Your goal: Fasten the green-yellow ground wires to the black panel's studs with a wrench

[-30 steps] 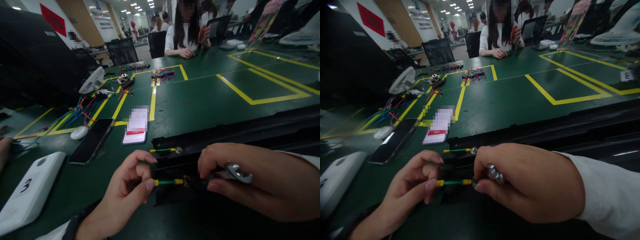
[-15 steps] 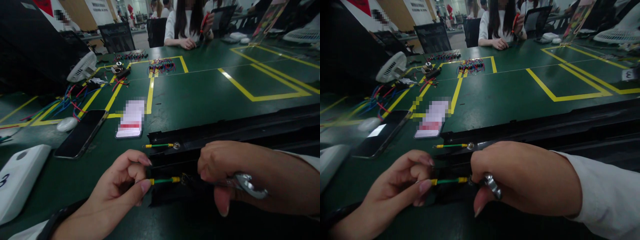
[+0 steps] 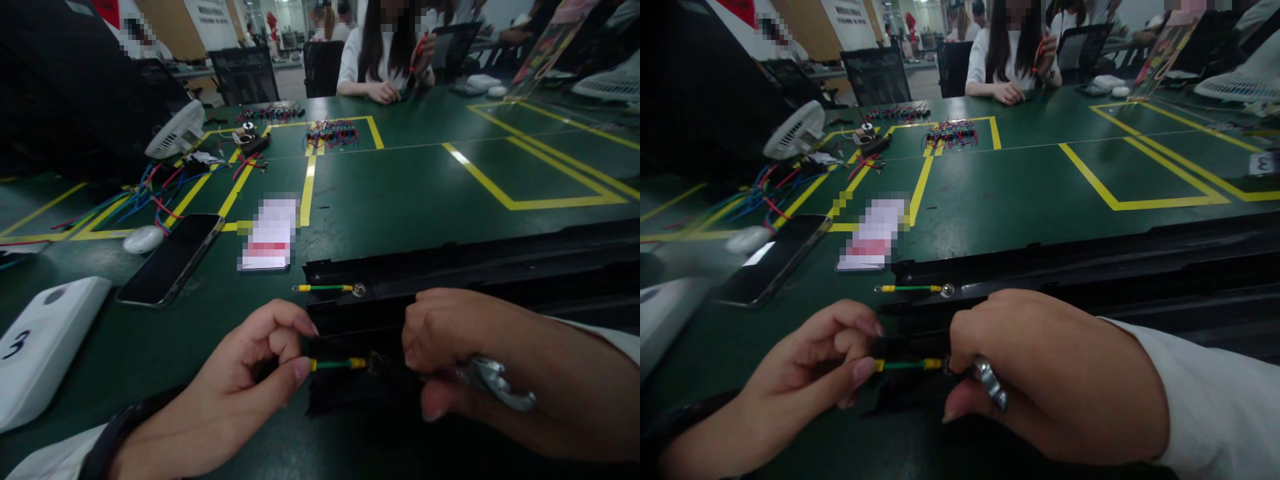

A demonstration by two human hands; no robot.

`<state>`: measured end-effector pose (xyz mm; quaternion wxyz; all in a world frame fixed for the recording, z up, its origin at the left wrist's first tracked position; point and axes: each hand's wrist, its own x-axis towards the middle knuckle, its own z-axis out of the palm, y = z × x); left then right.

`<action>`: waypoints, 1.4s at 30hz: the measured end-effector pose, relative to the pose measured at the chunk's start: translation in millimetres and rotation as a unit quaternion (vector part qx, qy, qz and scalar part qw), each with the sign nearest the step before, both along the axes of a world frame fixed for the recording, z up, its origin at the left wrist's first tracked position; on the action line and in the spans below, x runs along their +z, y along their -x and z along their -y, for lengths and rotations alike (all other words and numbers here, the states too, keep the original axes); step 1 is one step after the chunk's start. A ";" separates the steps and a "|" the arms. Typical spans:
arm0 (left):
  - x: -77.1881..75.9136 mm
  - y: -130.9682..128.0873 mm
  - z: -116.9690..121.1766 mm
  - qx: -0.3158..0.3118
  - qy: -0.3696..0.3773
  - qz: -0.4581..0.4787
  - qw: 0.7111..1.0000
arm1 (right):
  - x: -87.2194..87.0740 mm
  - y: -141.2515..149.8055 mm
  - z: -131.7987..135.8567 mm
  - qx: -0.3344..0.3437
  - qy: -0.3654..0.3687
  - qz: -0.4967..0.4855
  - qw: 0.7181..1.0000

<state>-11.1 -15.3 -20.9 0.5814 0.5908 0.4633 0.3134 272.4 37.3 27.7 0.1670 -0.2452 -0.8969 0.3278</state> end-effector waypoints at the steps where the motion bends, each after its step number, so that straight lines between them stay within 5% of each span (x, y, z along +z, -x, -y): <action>1: 0.3 0.0 0.2 0.003 0.003 0.002 1.000 | 1.0 -0.4 2.3 -0.024 -0.005 0.002 1.000; 8: 1.1 -1.1 1.5 0.022 -0.011 0.007 1.000 | 1.4 -0.8 14.6 -0.092 -0.046 0.023 0.994; 13: 0.9 0.2 -1.7 0.058 -0.044 -0.001 0.997 | -3.5 1.7 11.8 -0.061 -0.108 0.022 0.992; 24: 2.2 0.5 -3.1 0.020 -0.070 -0.013 0.997 | 7.1 4.9 5.6 -0.078 -0.012 0.082 0.994; 35: 7.1 2.2 -3.8 -0.026 -0.118 -0.115 0.986 | 6.3 6.3 -8.2 0.021 0.044 0.060 0.997; 42: 6.8 2.2 -4.6 -0.030 -0.149 -0.143 0.978 | 3.1 4.3 2.8 -0.057 0.008 0.057 0.997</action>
